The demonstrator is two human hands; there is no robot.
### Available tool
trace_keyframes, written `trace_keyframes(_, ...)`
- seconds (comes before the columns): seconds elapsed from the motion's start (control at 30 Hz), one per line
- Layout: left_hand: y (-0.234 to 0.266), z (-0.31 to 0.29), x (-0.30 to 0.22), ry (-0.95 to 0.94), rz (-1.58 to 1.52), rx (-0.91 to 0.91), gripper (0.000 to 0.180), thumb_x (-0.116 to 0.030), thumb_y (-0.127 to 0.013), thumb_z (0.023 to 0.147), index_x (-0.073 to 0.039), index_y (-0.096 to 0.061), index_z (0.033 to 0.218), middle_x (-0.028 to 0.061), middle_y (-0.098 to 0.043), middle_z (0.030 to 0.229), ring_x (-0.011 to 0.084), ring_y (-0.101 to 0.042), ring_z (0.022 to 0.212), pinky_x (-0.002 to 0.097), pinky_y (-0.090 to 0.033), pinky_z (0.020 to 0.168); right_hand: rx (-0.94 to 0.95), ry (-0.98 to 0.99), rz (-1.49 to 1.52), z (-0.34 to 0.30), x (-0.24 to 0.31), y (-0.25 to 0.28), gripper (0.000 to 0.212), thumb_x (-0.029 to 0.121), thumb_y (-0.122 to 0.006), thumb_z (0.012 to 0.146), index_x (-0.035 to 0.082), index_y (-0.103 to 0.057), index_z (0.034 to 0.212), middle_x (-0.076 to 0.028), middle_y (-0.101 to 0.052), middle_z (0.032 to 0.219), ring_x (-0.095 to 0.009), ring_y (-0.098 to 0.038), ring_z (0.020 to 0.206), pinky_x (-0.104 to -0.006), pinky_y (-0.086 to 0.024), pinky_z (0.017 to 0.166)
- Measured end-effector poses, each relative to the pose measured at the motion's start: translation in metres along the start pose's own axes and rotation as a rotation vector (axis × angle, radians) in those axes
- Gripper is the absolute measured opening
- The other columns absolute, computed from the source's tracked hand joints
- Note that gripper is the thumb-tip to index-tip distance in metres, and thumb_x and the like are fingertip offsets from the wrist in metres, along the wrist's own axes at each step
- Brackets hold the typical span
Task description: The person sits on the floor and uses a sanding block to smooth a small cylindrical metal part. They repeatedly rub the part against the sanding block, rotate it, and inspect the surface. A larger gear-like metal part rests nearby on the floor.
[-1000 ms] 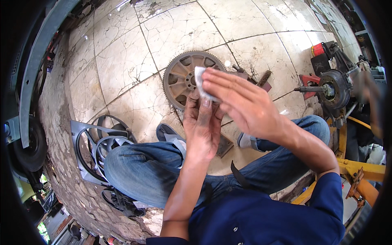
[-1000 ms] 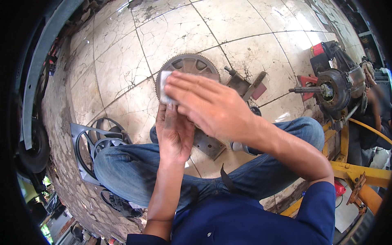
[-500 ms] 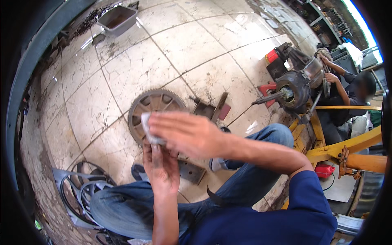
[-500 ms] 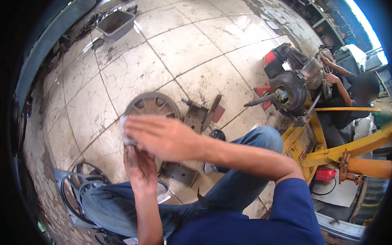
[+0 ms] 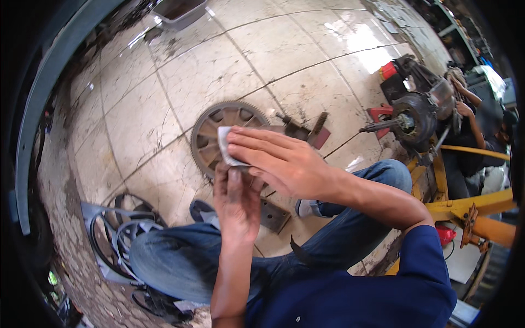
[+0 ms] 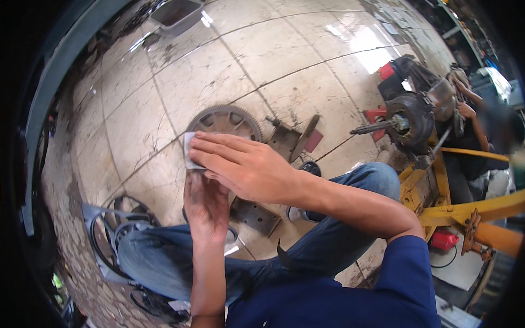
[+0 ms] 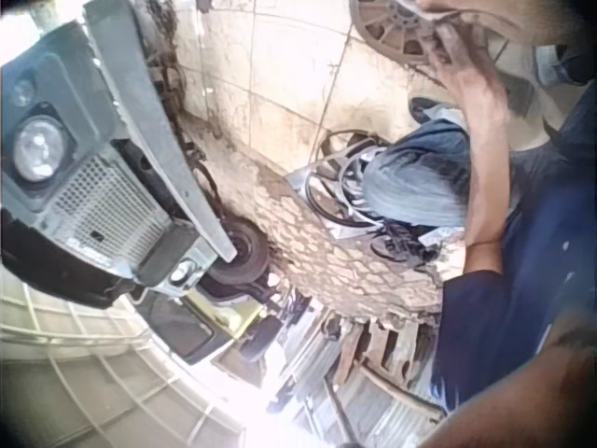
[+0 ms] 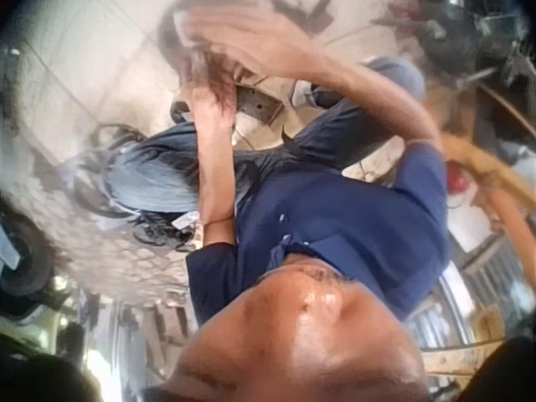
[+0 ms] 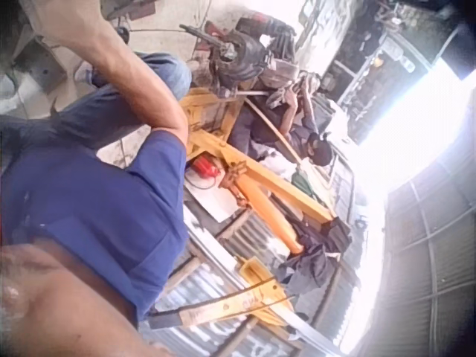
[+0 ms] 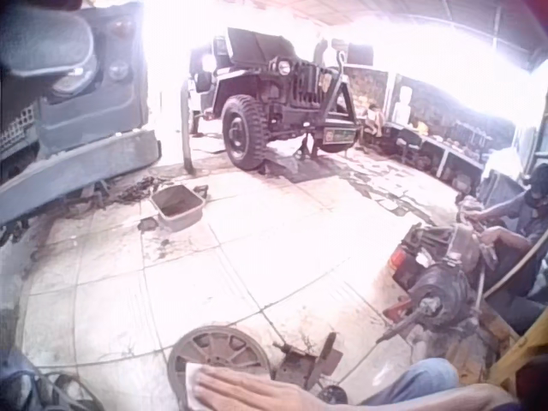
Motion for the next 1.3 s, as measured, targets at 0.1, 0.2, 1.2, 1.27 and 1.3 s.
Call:
trace_keyframes(0.1, -0.005, -0.001, -0.003, -0.039, -0.021, 0.003, 0.051, -0.022, -0.068, 0.103, -0.006, -0.044, 0.146, 0.008, -0.058, 0.14, 0.0204, -0.062, 0.124, 0.0389, -0.056, 0.104, 0.036, 0.157, 0.002, -0.003, 0.01, -0.003, 0.042, 0.006, -0.069, 0.088, -0.003, -0.067, 0.129, -0.023, -0.064, 0.138, -0.036, -0.062, 0.133, -0.0441, -0.052, 0.111)
trace_keyframes(0.2, -0.012, 0.006, -0.002, -0.025, -0.141, 0.02, 0.037, -0.018, -0.069, 0.103, -0.008, -0.052, 0.134, 0.0086, -0.065, 0.128, 0.0216, -0.068, 0.116, 0.0417, -0.059, 0.1, -0.019, 0.05, 0.027, 0.003, -0.009, 0.0, 0.035, 0.007, -0.064, 0.094, -0.002, -0.067, 0.128, -0.023, -0.068, 0.13, -0.032, -0.067, 0.122, -0.0406, -0.055, 0.103)
trace_keyframes(1.2, -0.042, 0.002, -0.007, -0.06, -0.072, 0.439, 0.066, -0.003, -0.072, 0.097, -0.008, -0.043, 0.156, 0.0213, -0.054, 0.15, 0.0267, -0.067, 0.118, 0.0352, -0.059, 0.094, -0.136, -0.684, 0.453, -0.015, -0.039, 0.02, 0.034, 0.023, -0.046, 0.114, -0.005, -0.063, 0.127, 0.002, -0.057, 0.078, -0.005, -0.045, 0.069, -0.025, -0.04, 0.06)
trace_keyframes(1.27, -0.042, 0.001, -0.006, -0.069, -0.03, 0.366, 0.069, 0.003, -0.071, 0.095, -0.008, -0.041, 0.156, 0.02, -0.055, 0.147, 0.0256, -0.066, 0.119, 0.0357, -0.058, 0.096, -0.139, -0.712, 0.483, -0.017, -0.04, 0.019, 0.035, 0.023, -0.045, 0.115, -0.004, -0.063, 0.127, 0.003, -0.058, 0.082, -0.004, -0.046, 0.072, -0.024, -0.041, 0.062)
trace_keyframes(1.3, -0.041, 0.001, -0.006, -0.076, -0.006, 0.317, 0.072, 0.006, -0.071, 0.094, -0.008, -0.04, 0.156, 0.0192, -0.056, 0.146, 0.0249, -0.066, 0.119, 0.0361, -0.058, 0.097, -0.148, -0.702, 0.486, -0.016, -0.04, 0.019, 0.035, 0.024, -0.045, 0.115, -0.004, -0.063, 0.127, 0.003, -0.059, 0.084, -0.004, -0.046, 0.073, -0.0233, -0.041, 0.063)
Point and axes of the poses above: each hand's wrist, its own z-axis towards the middle knuckle, its own y-axis out of the back of the hand, x = y × z, the point moved 6 cm from there along z, towards the middle knuckle
